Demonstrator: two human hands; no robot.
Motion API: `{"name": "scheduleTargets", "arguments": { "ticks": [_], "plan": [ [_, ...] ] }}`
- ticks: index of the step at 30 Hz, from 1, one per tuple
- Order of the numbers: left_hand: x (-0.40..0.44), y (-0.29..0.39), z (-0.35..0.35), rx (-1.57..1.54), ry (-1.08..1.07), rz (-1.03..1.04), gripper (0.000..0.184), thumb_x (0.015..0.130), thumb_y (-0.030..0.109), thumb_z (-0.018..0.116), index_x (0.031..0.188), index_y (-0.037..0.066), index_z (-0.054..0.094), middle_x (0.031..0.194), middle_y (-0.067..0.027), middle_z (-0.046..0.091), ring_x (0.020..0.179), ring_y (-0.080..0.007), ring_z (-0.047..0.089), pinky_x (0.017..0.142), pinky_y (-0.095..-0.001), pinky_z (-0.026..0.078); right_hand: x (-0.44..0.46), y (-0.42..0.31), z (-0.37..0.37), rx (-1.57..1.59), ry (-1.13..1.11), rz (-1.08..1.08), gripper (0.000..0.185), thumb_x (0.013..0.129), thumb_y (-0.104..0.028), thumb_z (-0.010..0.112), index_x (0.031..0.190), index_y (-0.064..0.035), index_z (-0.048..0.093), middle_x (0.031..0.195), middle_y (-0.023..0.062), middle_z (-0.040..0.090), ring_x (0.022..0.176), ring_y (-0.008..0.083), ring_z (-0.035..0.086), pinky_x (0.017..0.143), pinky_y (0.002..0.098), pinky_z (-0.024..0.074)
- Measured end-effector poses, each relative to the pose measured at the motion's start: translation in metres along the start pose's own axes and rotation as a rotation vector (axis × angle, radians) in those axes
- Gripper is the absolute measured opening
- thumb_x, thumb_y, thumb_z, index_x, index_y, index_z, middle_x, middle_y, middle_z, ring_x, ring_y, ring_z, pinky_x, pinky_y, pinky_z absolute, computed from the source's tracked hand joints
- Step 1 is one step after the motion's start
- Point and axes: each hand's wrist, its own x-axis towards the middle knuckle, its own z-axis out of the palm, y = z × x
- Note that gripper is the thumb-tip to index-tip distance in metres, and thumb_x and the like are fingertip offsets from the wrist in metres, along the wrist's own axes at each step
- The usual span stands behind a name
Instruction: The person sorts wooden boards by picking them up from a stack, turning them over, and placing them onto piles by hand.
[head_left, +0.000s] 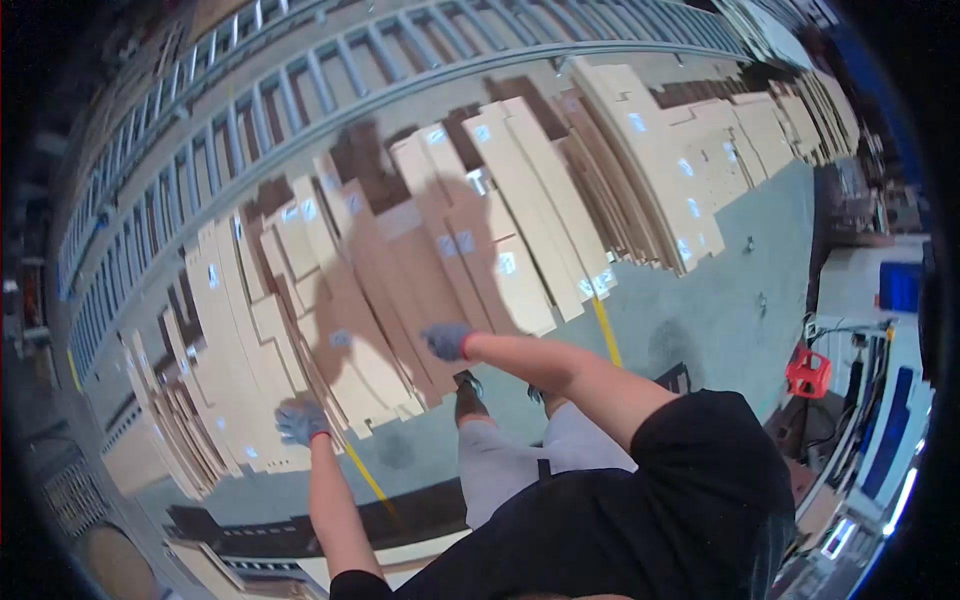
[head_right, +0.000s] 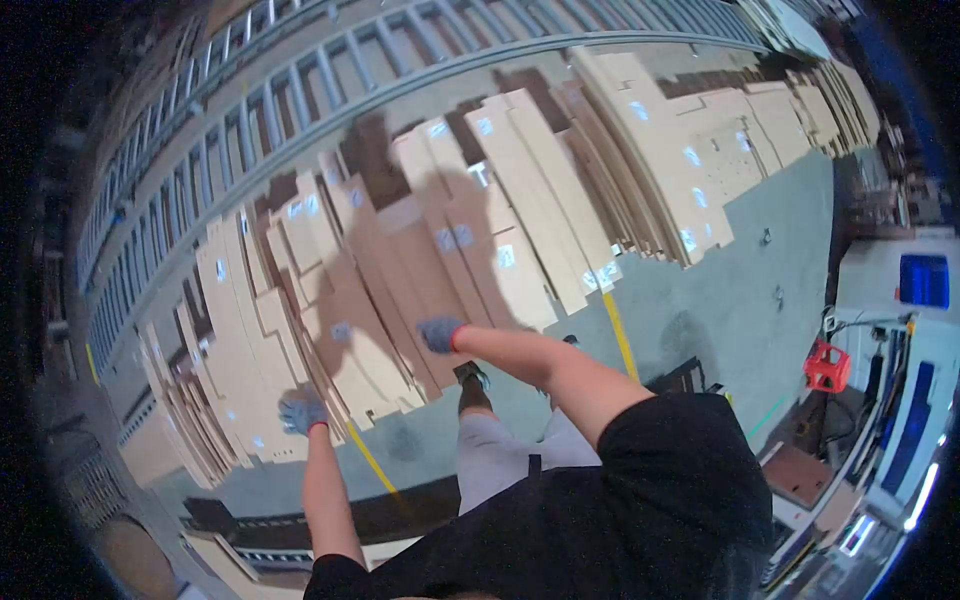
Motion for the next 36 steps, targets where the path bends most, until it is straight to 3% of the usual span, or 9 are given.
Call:
{"name": "scheduleTargets", "arguments": {
  "ticks": [6,8,11,13,15,18,27,31,36],
  "plan": [
    [-0.199,0.111,-0.011,-0.243,-0.275,-0.038,0.090,0.089,0.057,0.054,0.155,0.002,0.029,0.161,-0.0243,0.028,0.147,-0.0442,0.028,0.118,-0.0602,0.020,-0.252,0.174,0.058,0.052,0.053,-0.018,0.036,0.096,-0.034,0.053,0.110,-0.0058,0.070,0.106,0.0204,0.071,0.099,0.0377,0.069,0.089,0.0476,0.0526],
    [-0.271,0.166,0.020,-0.317,-0.479,0.341,0.067,0.089,0.050,0.059,0.141,0.008,0.053,0.134,-0.0214,0.062,0.121,-0.0434,0.059,0.106,-0.0515,0.045,-0.331,0.321,0.139,-0.387,0.190,-0.087,0.027,0.095,-0.021,0.054,0.108,-0.0078,0.073,0.104,0.0140,0.073,0.106,0.0336,0.066,0.092,0.0431,0.0507],
    [-0.411,0.272,0.051,0.632,-0.430,1.667,0.049,0.094,0.048,0.054,0.126,0.013,0.066,0.123,-0.0148,0.069,0.114,-0.0374,0.064,0.097,-0.0479,0.051,-0.552,0.389,0.124,0.126,0.176,0.922,0.035,0.097,-0.028,0.049,0.114,-0.0086,0.072,0.119,0.0170,0.070,0.110,0.0321,0.067,0.090,0.0446,0.0538],
    [-0.515,0.298,0.039,-0.216,-0.495,1.729,0.047,0.090,0.048,0.061,0.114,0.009,0.071,0.123,-0.0201,0.068,0.117,-0.0393,0.062,0.100,-0.0480,0.049,-0.688,0.413,0.118,0.010,0.079,1.178,0.037,0.098,-0.029,0.049,0.117,-0.0103,0.074,0.125,0.0156,0.069,0.116,0.0301,0.067,0.094,0.0451,0.0543],
    [-0.631,0.347,-0.093,0.281,-0.805,1.932,0.052,0.089,0.049,0.060,0.119,0.008,0.069,0.127,-0.0213,0.065,0.120,-0.0387,0.060,0.103,-0.0465,0.047,-0.788,0.496,0.199,0.220,0.656,1.374,0.031,0.094,-0.027,0.055,0.108,-0.0106,0.078,0.118,0.0148,0.072,0.109,0.0315,0.070,0.089,0.0451,0.0575],
    [-0.720,0.404,-0.042,0.056,-0.748,2.291,0.047,0.088,0.044,0.061,0.114,0.007,0.071,0.126,-0.0188,0.066,0.119,-0.0374,0.060,0.101,-0.0452,0.048,-0.907,0.503,0.210,0.029,0.051,1.365,0.029,0.090,-0.037,0.063,0.109,-0.0210,0.075,0.101,0.0078,0.077,0.088,0.0259,0.074,0.073,0.0376,0.0583],
    [-0.803,0.499,-0.248,-0.277,-0.220,2.016,0.023,0.090,0.023,0.058,0.091,0.004,0.070,0.089,-0.0226,0.066,0.083,-0.0396,0.065,0.078,-0.0505,0.052,-0.809,0.411,0.198,2.078,0.814,0.824,0.023,0.096,-0.034,0.049,0.094,-0.0189,0.067,0.104,0.0129,0.069,0.079,0.0352,0.064,0.070,0.0482,0.0511],
    [-0.766,0.590,-0.267,-0.812,0.147,1.755,0.055,0.084,0.039,0.064,0.125,0.002,0.063,0.134,-0.0197,0.056,0.137,-0.0421,0.038,0.115,-0.0565,0.025,-0.697,0.437,0.212,0.912,0.269,0.714,0.030,0.096,-0.033,0.054,0.095,-0.0127,0.076,0.091,0.0115,0.074,0.087,0.0231,0.072,0.072,0.0404,0.0547],
    [-0.725,0.716,-0.270,-0.474,0.429,1.615,0.068,0.089,0.048,0.056,0.139,0.003,0.054,0.150,-0.0237,0.045,0.147,-0.0427,0.027,0.123,-0.0590,0.011,-0.726,0.514,0.105,0.882,0.325,0.809,0.027,0.096,-0.034,0.053,0.095,-0.0147,0.072,0.087,0.0075,0.072,0.086,0.0183,0.070,0.073,0.0406,0.0533]
  ]
}}
